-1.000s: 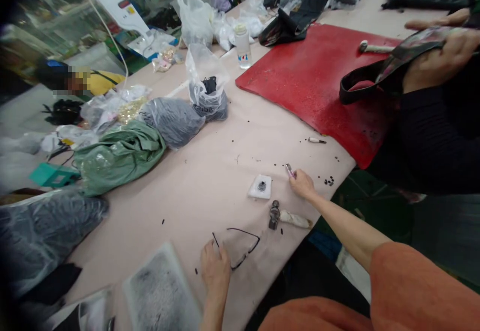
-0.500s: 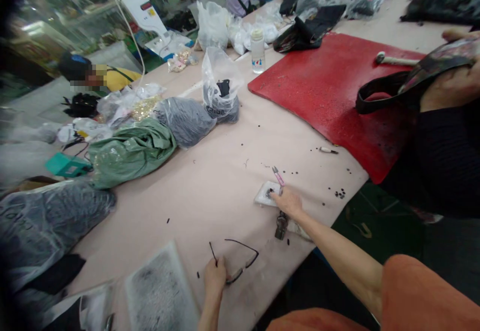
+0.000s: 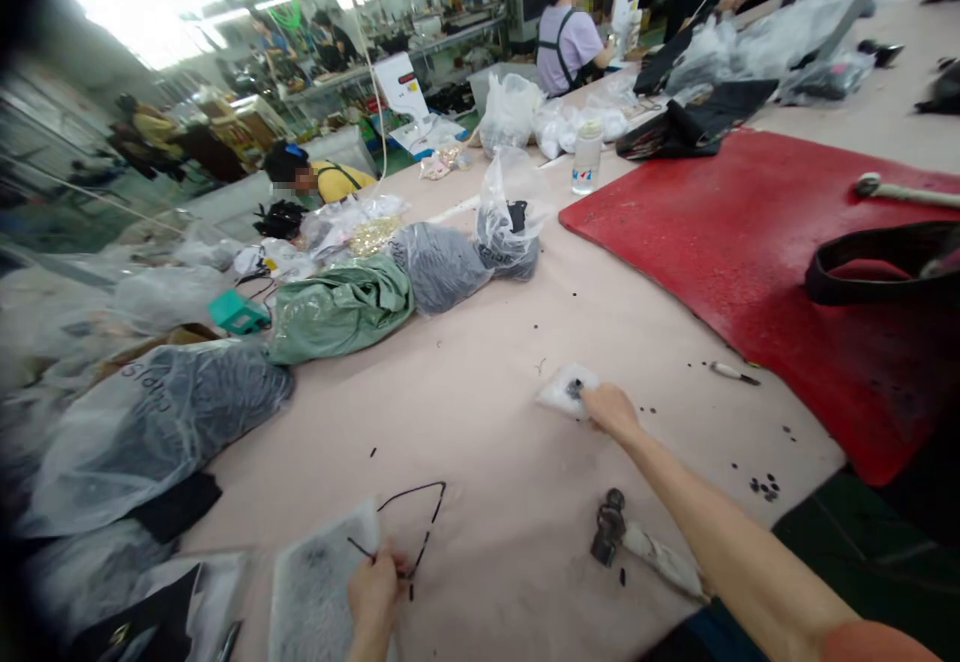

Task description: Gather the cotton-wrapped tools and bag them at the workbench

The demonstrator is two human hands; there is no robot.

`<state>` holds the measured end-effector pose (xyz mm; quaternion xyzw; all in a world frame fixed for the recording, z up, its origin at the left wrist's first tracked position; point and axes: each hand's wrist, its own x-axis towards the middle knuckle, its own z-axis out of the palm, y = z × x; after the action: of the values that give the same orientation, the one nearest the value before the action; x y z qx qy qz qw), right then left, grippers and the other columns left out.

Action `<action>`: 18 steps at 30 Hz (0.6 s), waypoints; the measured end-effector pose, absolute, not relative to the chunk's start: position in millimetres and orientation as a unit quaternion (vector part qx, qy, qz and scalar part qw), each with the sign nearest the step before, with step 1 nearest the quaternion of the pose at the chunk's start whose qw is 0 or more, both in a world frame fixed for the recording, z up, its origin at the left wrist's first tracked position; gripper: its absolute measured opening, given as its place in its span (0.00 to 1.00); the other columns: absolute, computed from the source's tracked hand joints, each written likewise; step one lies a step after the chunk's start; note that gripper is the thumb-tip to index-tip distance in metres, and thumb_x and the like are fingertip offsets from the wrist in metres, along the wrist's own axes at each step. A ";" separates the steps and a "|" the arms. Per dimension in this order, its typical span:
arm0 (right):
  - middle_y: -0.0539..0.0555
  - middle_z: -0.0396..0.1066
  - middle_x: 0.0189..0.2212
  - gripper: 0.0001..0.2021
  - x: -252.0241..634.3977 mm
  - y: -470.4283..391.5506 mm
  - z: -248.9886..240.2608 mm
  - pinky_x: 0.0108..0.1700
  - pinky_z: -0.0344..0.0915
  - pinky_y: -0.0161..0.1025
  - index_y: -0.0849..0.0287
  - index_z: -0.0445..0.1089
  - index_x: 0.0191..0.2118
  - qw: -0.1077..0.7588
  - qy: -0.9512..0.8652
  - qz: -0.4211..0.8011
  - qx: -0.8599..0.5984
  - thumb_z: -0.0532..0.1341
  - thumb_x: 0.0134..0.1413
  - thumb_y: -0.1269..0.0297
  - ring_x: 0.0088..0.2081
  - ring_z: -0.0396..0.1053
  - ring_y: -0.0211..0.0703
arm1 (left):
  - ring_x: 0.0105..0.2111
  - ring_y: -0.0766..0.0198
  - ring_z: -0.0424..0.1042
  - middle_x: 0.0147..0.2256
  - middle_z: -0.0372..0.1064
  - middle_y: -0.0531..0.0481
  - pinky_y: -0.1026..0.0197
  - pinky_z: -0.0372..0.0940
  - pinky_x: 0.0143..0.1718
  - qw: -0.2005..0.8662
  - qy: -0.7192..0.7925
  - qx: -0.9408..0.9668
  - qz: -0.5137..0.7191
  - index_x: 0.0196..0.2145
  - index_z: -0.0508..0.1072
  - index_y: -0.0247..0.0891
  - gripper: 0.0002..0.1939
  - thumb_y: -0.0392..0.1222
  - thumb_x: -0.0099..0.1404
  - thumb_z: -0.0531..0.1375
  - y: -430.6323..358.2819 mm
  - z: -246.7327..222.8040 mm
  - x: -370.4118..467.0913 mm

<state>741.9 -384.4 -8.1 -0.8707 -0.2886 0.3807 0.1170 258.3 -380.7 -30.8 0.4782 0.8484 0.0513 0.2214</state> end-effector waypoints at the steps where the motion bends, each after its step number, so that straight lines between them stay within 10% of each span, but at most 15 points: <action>1: 0.61 0.72 0.20 0.23 753.6 -371.6 -4.6 0.29 0.64 0.39 0.62 0.72 0.24 0.123 -0.279 0.378 -0.874 0.50 0.64 0.56 0.24 0.71 0.44 | 0.27 0.52 0.78 0.23 0.75 0.41 0.55 0.74 0.30 0.250 0.854 0.455 0.034 0.27 0.78 0.35 0.21 0.44 0.65 0.49 -376.9 -24.3 256.4; 8: 0.62 0.77 0.34 0.26 812.6 -333.0 -0.5 0.36 0.68 0.40 0.66 0.74 0.42 0.129 -0.231 0.317 -0.911 0.44 0.68 0.52 0.34 0.75 0.45 | 0.54 0.28 0.70 0.51 0.68 0.15 0.39 0.70 0.48 0.146 0.899 0.412 0.009 0.59 0.61 0.10 0.46 0.63 0.65 0.48 -370.3 24.5 277.1; 12: 0.68 0.74 0.47 0.21 792.4 -367.9 -12.1 0.45 0.66 0.45 0.63 0.72 0.46 0.087 -0.256 0.270 -0.924 0.55 0.62 0.49 0.49 0.73 0.57 | 0.59 0.35 0.62 0.54 0.65 0.22 0.37 0.65 0.57 0.031 0.802 0.587 0.105 0.60 0.61 0.21 0.36 0.56 0.68 0.46 -371.6 23.1 314.2; 18: 0.66 0.74 0.43 0.11 744.6 -413.5 -33.3 0.41 0.62 0.42 0.62 0.69 0.45 0.047 -0.277 0.277 -0.919 0.60 0.59 0.62 0.44 0.74 0.54 | 0.55 0.47 0.68 0.52 0.68 0.31 0.45 0.66 0.57 0.169 0.658 0.722 0.135 0.52 0.70 0.28 0.25 0.50 0.71 0.47 -361.6 -4.5 419.7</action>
<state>744.6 -413.5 -33.3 -0.9190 -0.2766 0.2769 0.0469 419.7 -361.6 -4.5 0.7217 0.6575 0.1350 0.1691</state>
